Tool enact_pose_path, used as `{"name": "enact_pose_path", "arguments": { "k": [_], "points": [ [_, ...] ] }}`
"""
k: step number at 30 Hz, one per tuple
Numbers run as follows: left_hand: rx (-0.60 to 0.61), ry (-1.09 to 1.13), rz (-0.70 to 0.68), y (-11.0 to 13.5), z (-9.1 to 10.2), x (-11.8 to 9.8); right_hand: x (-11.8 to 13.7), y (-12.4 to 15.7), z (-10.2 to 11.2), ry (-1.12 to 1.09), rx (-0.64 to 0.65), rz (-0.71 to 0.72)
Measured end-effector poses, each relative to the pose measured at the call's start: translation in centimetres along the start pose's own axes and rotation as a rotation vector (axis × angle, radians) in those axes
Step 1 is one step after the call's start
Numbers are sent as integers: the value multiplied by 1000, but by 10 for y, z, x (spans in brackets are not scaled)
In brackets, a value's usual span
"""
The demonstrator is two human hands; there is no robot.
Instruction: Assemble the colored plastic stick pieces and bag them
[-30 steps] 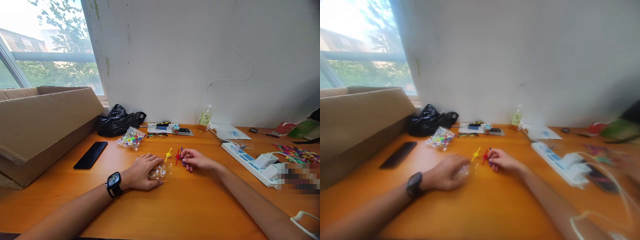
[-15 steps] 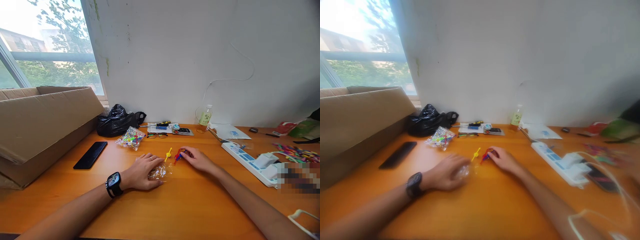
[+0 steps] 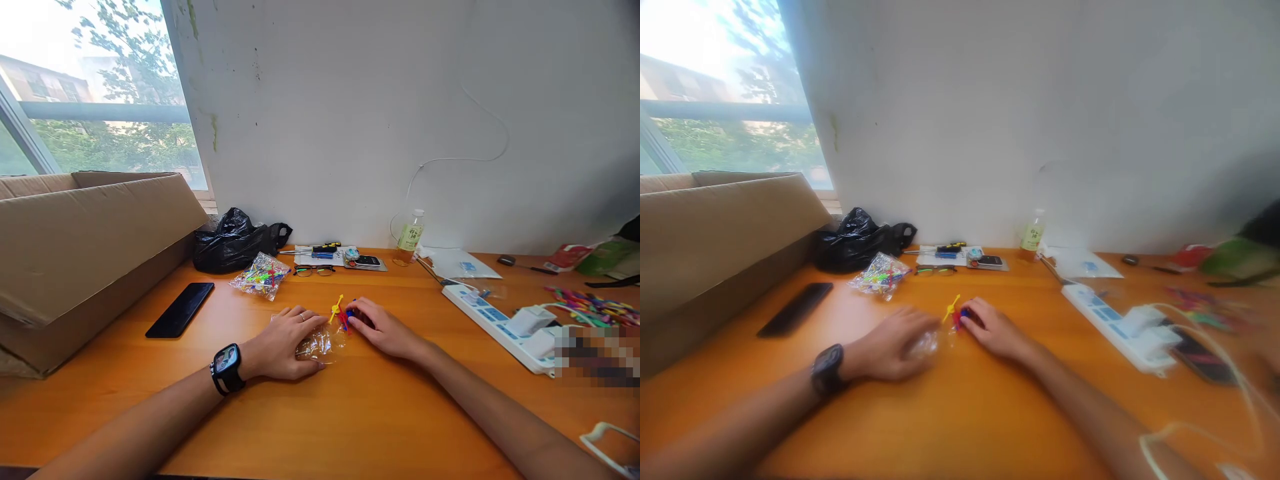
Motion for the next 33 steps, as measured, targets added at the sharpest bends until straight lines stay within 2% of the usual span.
{"name": "enact_pose_path", "arguments": {
  "k": [10,17,21,25,33],
  "points": [
    [10,-23,-10,0,1,-1,-1,3,-6,-21,8,44],
    [8,-22,-5,0,1,-2,22,7,-11,201,-6,12],
    [7,-9,2,1,0,-1,27,8,-15,273,47,20],
    [1,-5,7,0,-1,0,26,7,-13,242,63,24],
    [0,-22,31,0,-1,1,15,4,-8,111,-35,14]
  ]
}}
Point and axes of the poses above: each hand's wrist, its own y-axis away from the middle knuckle, its own z-axis out of the back of the hand, x = y × z, the point moved 1 cm from there along -y, towards the middle knuckle, and after that the axes turned 7 degrees about y, right-handed, at the moved point
